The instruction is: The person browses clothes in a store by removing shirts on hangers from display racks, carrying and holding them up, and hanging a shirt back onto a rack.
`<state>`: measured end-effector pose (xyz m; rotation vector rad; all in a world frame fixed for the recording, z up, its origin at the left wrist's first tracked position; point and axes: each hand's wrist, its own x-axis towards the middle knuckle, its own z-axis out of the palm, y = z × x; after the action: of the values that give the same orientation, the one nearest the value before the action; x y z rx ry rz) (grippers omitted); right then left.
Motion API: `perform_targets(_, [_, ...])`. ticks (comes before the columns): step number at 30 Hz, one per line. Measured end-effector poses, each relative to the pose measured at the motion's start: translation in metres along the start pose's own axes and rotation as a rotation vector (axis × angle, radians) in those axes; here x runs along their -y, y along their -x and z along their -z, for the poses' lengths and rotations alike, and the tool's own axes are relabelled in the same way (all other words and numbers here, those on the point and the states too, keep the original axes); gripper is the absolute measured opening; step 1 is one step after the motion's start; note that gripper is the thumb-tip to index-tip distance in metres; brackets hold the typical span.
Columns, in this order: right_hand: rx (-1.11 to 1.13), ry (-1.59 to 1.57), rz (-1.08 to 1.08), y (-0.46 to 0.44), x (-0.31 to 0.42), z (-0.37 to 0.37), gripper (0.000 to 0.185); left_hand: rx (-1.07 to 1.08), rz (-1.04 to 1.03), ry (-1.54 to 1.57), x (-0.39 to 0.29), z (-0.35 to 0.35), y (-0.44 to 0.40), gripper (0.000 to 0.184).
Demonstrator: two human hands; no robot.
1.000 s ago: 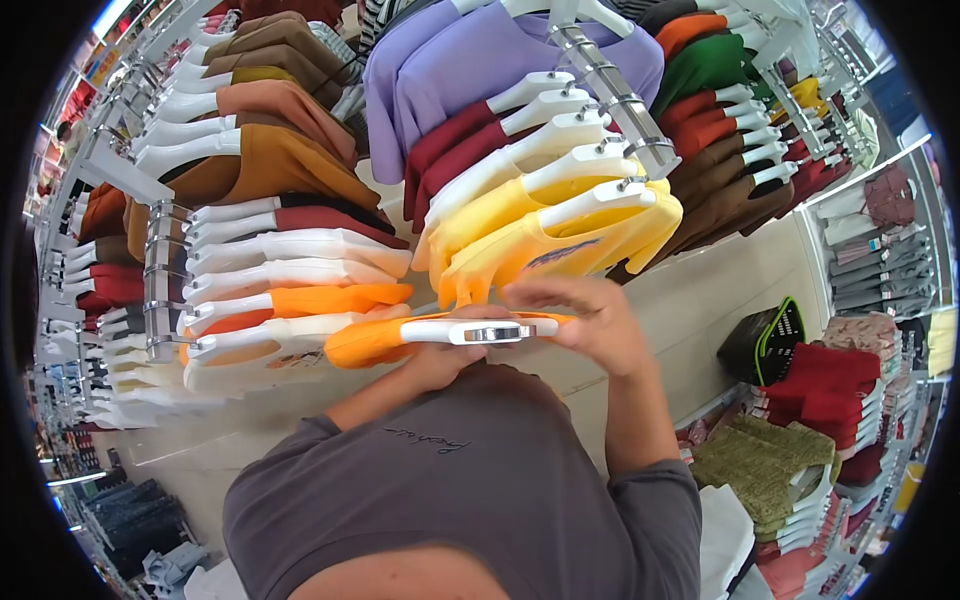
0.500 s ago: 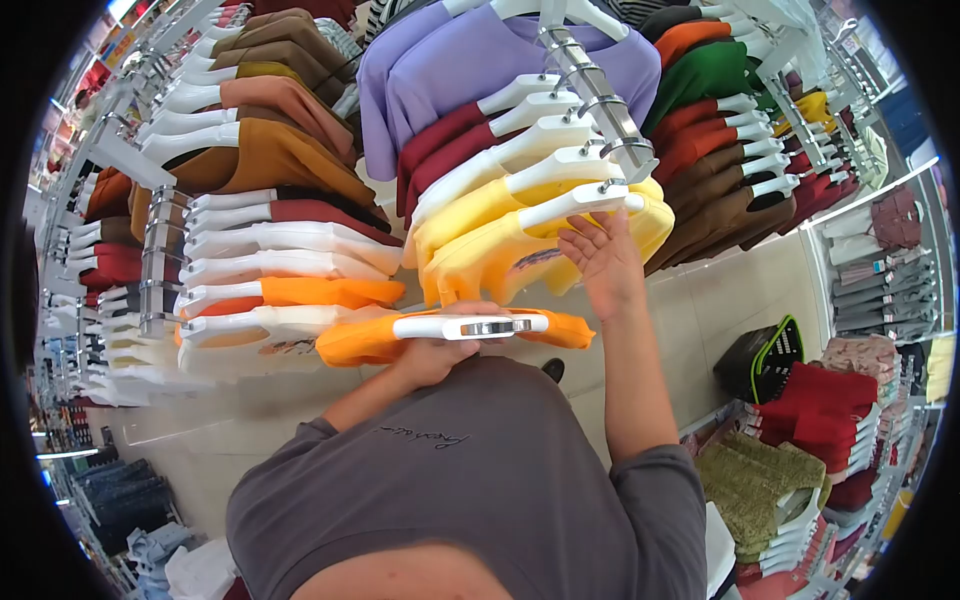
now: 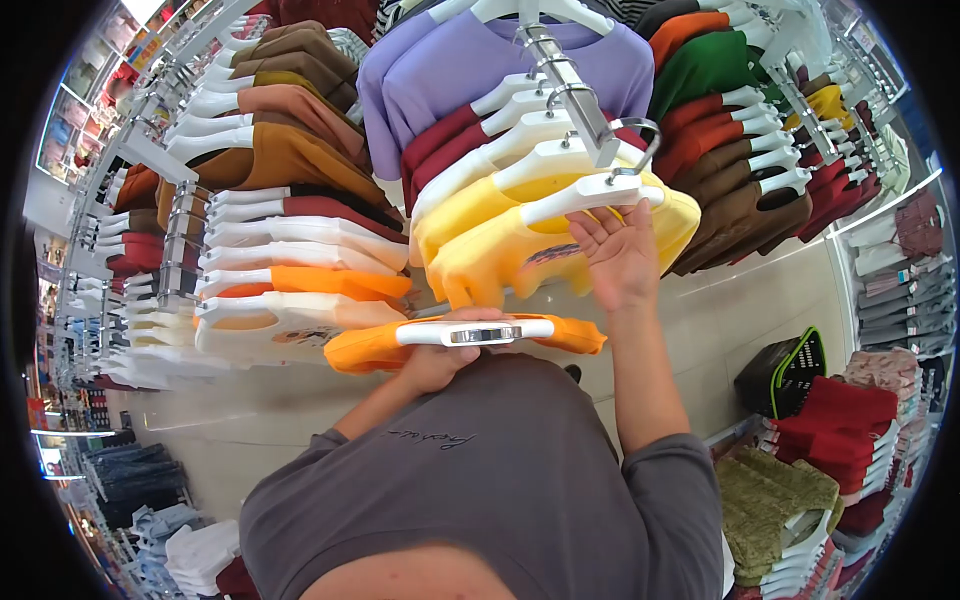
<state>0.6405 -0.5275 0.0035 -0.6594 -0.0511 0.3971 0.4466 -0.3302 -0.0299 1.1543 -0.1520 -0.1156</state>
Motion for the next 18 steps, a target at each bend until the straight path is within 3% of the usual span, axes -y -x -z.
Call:
perform_targets(4, [0.085, -0.040, 0.056, 0.006, 0.025, 0.022, 0.050, 0.033, -0.021, 0.010, 0.004, -0.004, -0.005, 0.043])
perform_targets(6, [-0.094, -0.046, 0.152, 0.016, 0.039, 0.026, 0.047, 0.042, -0.014, 0.030, 0.005, -0.006, -0.007, 0.044])
perform_targets(8, [-0.126, -0.076, 0.213, 0.026, 0.052, 0.037, 0.044, 0.057, -0.008, -0.035, 0.006, -0.008, -0.010, 0.044])
perform_targets(12, [-0.009, -0.102, 0.302, 0.048, 0.082, 0.070, 0.042, 0.088, -0.009, -0.094, 0.005, -0.011, -0.018, 0.044])
perform_targets(14, [-0.238, -0.086, 0.447, 0.060, 0.098, 0.071, 0.037, 0.116, 0.007, -0.012, 0.000, -0.014, -0.023, 0.046])
perform_targets(16, [-0.202, -0.089, 0.483, 0.073, 0.117, 0.089, 0.037, 0.117, 0.002, 0.035, 0.005, -0.014, -0.030, 0.049])
perform_targets(18, [-0.349, -0.100, 0.650, 0.088, 0.137, 0.097, 0.037, 0.176, -0.055, 0.070, 0.005, -0.013, -0.040, 0.050])
